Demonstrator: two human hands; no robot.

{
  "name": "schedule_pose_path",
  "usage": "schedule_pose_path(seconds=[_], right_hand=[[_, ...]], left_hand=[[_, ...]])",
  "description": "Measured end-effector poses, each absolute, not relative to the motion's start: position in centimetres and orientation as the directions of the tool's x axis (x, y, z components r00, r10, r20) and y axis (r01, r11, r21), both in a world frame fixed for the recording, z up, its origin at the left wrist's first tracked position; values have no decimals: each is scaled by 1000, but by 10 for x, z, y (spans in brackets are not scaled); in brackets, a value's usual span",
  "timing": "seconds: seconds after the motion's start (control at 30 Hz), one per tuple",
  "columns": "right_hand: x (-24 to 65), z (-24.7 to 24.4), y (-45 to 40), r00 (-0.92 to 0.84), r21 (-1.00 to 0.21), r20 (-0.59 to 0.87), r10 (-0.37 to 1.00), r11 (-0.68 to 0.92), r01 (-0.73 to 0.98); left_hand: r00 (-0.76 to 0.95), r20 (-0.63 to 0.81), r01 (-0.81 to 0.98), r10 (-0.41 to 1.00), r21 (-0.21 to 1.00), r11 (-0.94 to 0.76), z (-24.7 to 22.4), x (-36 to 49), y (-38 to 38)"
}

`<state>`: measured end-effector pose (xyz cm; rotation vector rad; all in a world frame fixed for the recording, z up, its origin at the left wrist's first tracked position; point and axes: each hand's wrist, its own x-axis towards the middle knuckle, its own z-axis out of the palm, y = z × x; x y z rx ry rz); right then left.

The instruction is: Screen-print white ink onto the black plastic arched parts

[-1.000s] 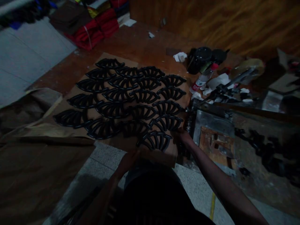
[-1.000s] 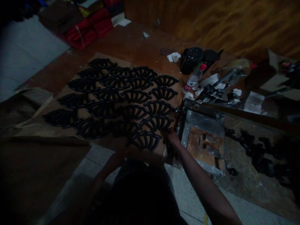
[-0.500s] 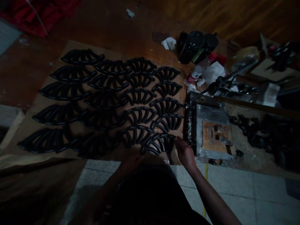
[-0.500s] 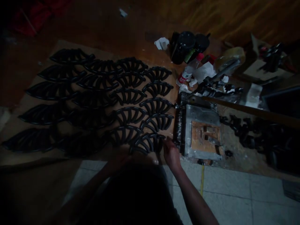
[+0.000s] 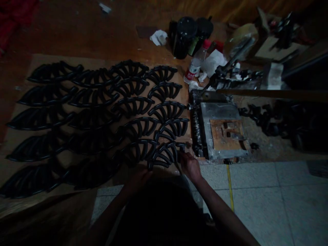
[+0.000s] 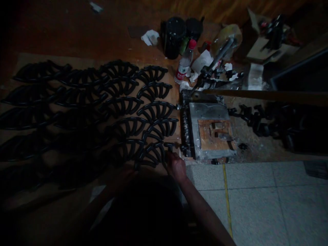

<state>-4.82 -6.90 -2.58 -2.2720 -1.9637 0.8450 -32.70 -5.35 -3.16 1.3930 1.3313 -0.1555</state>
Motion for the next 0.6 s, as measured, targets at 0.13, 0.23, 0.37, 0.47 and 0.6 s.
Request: schedule_pose_path(seconds=[0.13, 0.23, 0.37, 0.47, 0.6], right_hand=[[-54, -18, -68, 73, -277, -414, 907, -202, 939], [-57, -15, -66, 69, -259, -427, 901, -196, 946], [-62, -15, -64, 68, -267, -454, 888, -208, 941], [-63, -15, -62, 75, -271, -473, 878, -226, 935], [-62, -15, -62, 59, -289, -481, 874, -222, 931]], left_hand=[[371, -747, 774, 551, 577, 261, -32, -325, -53], [360, -760, 817, 542, 537, 210, -29, -322, -52], [353, -786, 853, 508, 494, 172, -24, -317, -49], [345, -804, 872, 484, 466, 152, -23, -314, -48], [322, -806, 875, 497, 454, 169, -22, -314, -48]])
